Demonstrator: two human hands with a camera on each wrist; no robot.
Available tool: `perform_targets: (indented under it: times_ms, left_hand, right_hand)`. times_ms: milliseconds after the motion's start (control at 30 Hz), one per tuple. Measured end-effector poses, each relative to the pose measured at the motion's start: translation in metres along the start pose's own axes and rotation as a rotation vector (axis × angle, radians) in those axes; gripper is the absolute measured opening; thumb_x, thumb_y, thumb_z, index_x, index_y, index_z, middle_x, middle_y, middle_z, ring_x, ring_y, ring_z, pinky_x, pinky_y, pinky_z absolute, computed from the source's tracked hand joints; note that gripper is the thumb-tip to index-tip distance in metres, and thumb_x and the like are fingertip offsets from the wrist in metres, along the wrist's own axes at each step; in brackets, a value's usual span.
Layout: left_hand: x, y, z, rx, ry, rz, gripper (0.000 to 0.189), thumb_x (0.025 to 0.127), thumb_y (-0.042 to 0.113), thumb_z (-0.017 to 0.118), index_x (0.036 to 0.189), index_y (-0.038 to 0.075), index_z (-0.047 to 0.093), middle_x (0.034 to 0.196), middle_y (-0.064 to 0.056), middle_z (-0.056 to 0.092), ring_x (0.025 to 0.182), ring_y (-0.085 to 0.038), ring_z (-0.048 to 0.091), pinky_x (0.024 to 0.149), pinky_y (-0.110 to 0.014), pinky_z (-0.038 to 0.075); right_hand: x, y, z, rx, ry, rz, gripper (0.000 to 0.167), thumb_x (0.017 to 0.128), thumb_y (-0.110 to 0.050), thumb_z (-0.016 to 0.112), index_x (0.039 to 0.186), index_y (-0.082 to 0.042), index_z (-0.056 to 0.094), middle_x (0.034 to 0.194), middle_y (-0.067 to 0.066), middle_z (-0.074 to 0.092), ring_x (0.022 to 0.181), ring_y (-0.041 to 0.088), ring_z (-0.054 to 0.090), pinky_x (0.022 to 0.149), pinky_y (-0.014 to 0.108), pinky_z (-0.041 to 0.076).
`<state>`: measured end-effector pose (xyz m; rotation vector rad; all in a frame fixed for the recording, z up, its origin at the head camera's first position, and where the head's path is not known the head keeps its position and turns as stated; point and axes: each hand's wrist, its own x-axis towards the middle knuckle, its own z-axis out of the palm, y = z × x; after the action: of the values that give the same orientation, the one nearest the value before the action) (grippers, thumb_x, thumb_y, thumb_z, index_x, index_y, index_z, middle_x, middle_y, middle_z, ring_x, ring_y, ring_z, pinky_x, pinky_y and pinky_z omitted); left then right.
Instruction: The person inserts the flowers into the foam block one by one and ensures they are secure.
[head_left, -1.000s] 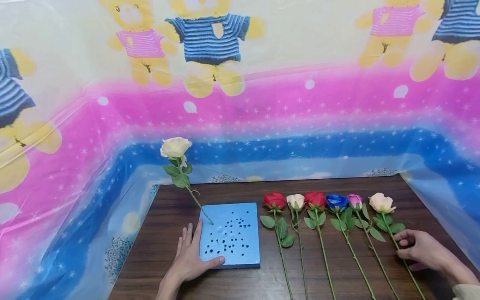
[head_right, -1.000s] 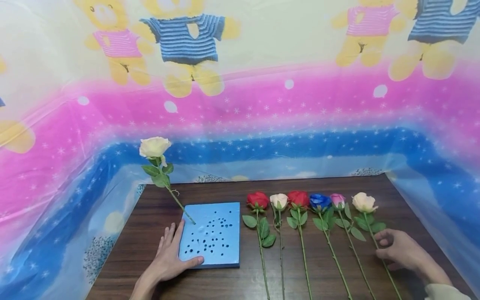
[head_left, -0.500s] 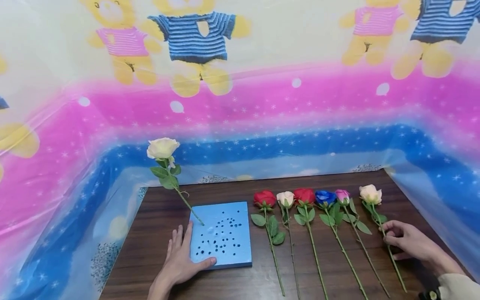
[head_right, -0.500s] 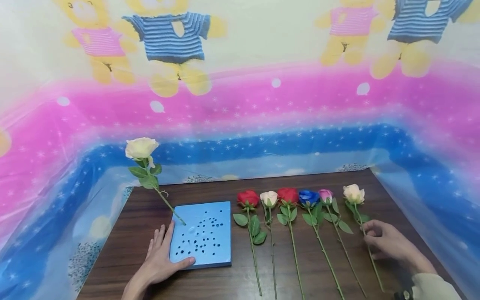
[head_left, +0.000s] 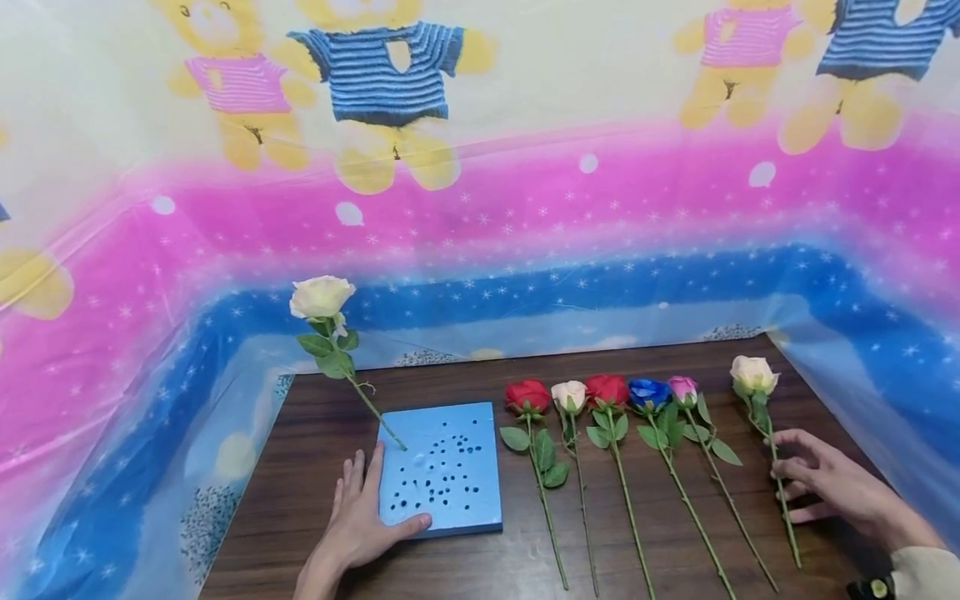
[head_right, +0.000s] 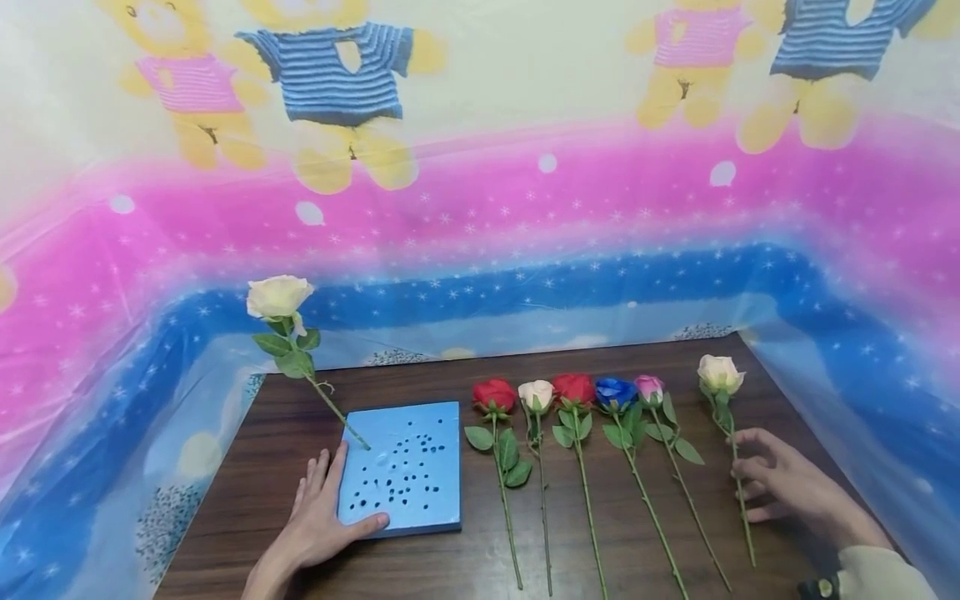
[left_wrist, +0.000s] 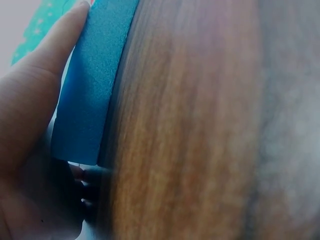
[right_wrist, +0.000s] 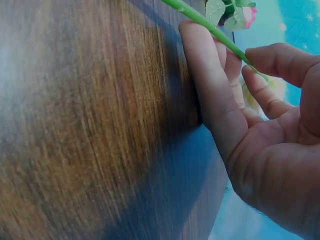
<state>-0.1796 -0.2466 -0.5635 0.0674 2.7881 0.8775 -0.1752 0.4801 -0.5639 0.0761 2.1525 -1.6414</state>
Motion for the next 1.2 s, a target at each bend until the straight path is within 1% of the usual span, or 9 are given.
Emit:
perform_targets:
  times_ms: [167, 333, 467, 600, 733, 833, 933, 1033, 1200]
  left_hand:
    - [0.000, 0.001, -0.001, 0.005, -0.001, -0.003, 0.145, 0.086, 0.076, 0.085, 0.180, 0.015, -0.007, 0.181, -0.036, -0.011, 0.167, -0.055, -0.016, 0.132, -0.075, -0.006]
    - [-0.001, 0.001, 0.000, 0.009, 0.003, -0.003, 0.145, 0.085, 0.076, 0.085, 0.180, 0.014, -0.007, 0.180, -0.036, -0.011, 0.167, -0.056, -0.016, 0.132, -0.074, -0.006]
    - [-0.001, 0.001, 0.000, 0.007, 0.010, 0.001, 0.145, 0.085, 0.076, 0.085, 0.180, 0.015, -0.007, 0.180, -0.036, -0.011, 0.167, -0.056, -0.015, 0.132, -0.075, -0.006]
    - [0.000, 0.000, 0.000, 0.008, 0.016, 0.013, 0.144, 0.085, 0.075, 0.084, 0.180, 0.014, -0.006, 0.180, -0.037, -0.010, 0.167, -0.056, -0.015, 0.132, -0.075, -0.005]
    - [0.001, -0.001, 0.001, 0.015, 0.017, 0.019, 0.144, 0.086, 0.076, 0.083, 0.180, 0.012, -0.005, 0.180, -0.037, -0.009, 0.167, -0.057, -0.014, 0.133, -0.074, -0.005]
    - [0.001, -0.001, 0.001, 0.015, 0.016, 0.019, 0.144, 0.085, 0.076, 0.083, 0.180, 0.012, -0.005, 0.180, -0.038, -0.009, 0.167, -0.057, -0.014, 0.133, -0.075, -0.004]
    - [0.001, -0.001, 0.001, 0.012, 0.016, 0.019, 0.144, 0.085, 0.076, 0.084, 0.180, 0.012, -0.004, 0.180, -0.038, -0.009, 0.167, -0.057, -0.013, 0.133, -0.075, -0.004]
    - [0.001, -0.001, 0.001, 0.011, 0.019, 0.018, 0.145, 0.085, 0.076, 0.084, 0.180, 0.012, -0.004, 0.180, -0.038, -0.009, 0.167, -0.057, -0.013, 0.133, -0.075, -0.004]
    - [0.001, -0.001, 0.001, 0.007, 0.022, 0.020, 0.145, 0.085, 0.076, 0.085, 0.180, 0.011, -0.003, 0.180, -0.038, -0.008, 0.167, -0.057, -0.013, 0.133, -0.075, -0.004]
  right_hand:
    - [-0.001, 0.001, -0.001, 0.020, -0.035, -0.019, 0.031, 0.119, -0.017, 0.055, 0.143, -0.035, 0.050, 0.129, 0.018, 0.068, 0.107, 0.036, 0.073, 0.086, 0.062, 0.067]
    - [0.000, -0.001, 0.001, 0.022, -0.043, -0.014, 0.036, 0.117, -0.016, 0.060, 0.146, -0.034, 0.048, 0.126, 0.016, 0.070, 0.112, 0.029, 0.072, 0.087, 0.062, 0.067]
    - [0.001, -0.006, 0.003, 0.016, -0.049, -0.056, 0.042, 0.115, -0.013, 0.063, 0.146, -0.036, 0.047, 0.123, 0.015, 0.069, 0.109, 0.027, 0.073, 0.086, 0.062, 0.067]
    - [0.002, -0.011, 0.003, 0.016, -0.071, -0.093, 0.047, 0.115, -0.010, 0.061, 0.144, -0.043, 0.046, 0.121, 0.015, 0.068, 0.108, 0.028, 0.074, 0.085, 0.063, 0.067]
    - [0.002, -0.017, 0.006, 0.013, -0.042, -0.119, 0.051, 0.115, -0.008, 0.062, 0.144, -0.046, 0.044, 0.122, 0.015, 0.068, 0.108, 0.029, 0.075, 0.085, 0.063, 0.067]
    - [0.001, -0.023, 0.009, 0.007, 0.013, -0.181, 0.054, 0.114, -0.006, 0.063, 0.147, -0.044, 0.043, 0.119, 0.014, 0.070, 0.106, 0.029, 0.076, 0.083, 0.063, 0.067]
    - [0.001, -0.029, 0.012, 0.007, 0.062, -0.284, 0.058, 0.112, 0.000, 0.062, 0.152, -0.037, 0.042, 0.115, 0.010, 0.071, 0.103, 0.027, 0.077, 0.080, 0.064, 0.067]
    - [0.002, -0.037, 0.015, 0.015, 0.080, -0.392, 0.062, 0.109, 0.008, 0.062, 0.156, -0.027, 0.041, 0.112, 0.008, 0.072, 0.099, 0.026, 0.077, 0.078, 0.066, 0.066]
    - [0.003, -0.052, 0.018, 0.046, 0.098, -0.503, 0.066, 0.106, 0.015, 0.061, 0.158, -0.020, 0.041, 0.112, 0.009, 0.071, 0.097, 0.023, 0.078, 0.076, 0.063, 0.067]
